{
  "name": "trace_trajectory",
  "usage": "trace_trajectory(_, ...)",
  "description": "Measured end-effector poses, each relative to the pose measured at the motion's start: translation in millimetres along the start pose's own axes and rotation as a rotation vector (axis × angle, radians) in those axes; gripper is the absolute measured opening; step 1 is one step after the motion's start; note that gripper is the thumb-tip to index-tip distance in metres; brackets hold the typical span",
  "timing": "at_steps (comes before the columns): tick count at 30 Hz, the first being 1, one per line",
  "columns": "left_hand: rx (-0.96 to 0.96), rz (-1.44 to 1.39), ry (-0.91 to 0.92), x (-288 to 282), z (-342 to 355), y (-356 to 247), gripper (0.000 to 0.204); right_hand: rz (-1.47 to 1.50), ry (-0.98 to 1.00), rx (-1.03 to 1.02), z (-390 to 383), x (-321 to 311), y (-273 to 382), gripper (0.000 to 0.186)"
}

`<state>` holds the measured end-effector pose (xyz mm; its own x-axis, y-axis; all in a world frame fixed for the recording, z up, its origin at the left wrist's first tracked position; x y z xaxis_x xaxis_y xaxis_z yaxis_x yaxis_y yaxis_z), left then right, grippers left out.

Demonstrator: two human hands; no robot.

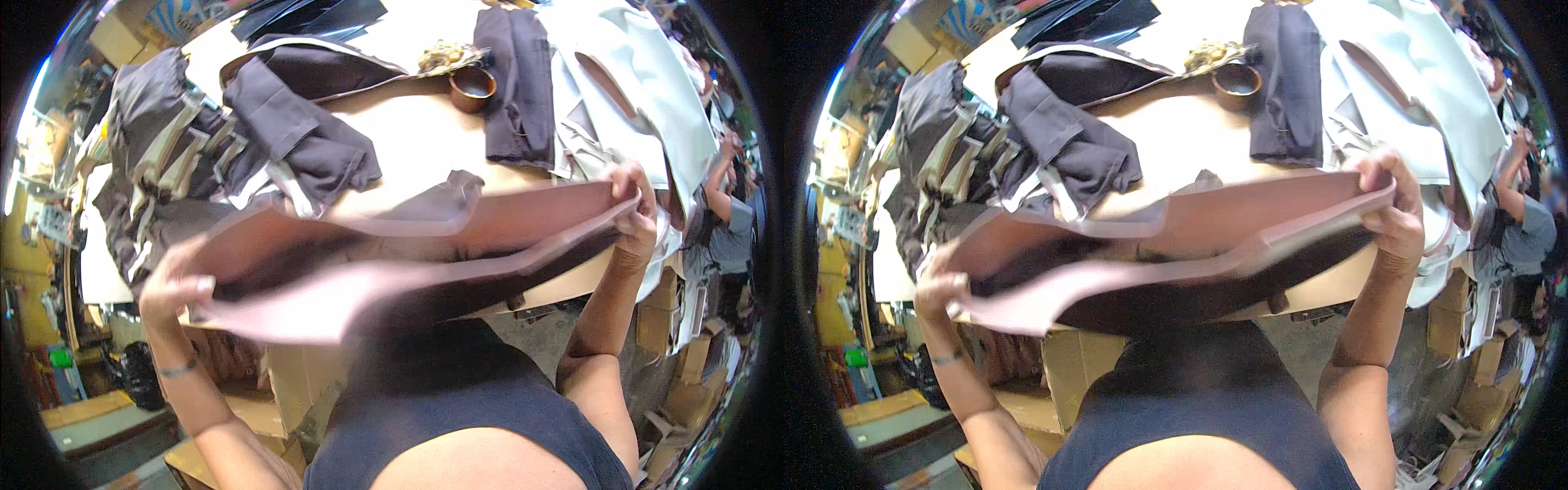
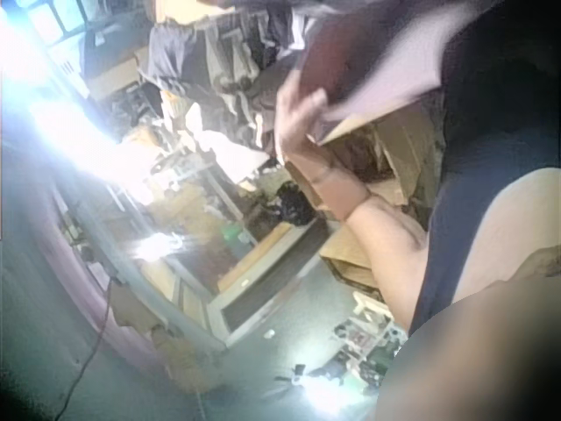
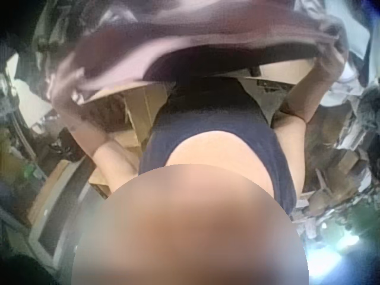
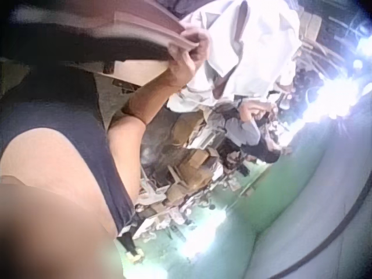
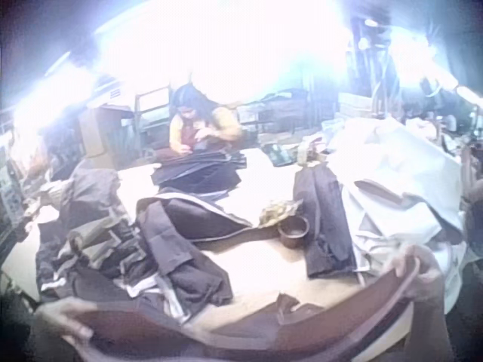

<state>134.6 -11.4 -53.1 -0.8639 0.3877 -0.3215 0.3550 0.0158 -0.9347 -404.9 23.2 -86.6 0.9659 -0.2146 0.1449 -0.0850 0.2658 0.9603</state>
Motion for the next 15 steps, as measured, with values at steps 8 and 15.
trace_trajectory(8,-0.234,-0.293,0.181,72,40,67,0.048,-0.178,-0.054,-0.061,16,-3,19,0.044)
trace_trajectory(15,-0.195,-0.174,0.246,121,120,64,0.038,0.164,0.289,-0.282,32,6,98,0.033)
Point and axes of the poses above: each hand's wrist, its own z-axis towards the middle knuckle, its own x-axis out of the palm, y = z × x, the point moved 1 cm from there along z, towards the middle knuckle, and after that the axes turned 11 degrees about -y, right-handed, at the moved point
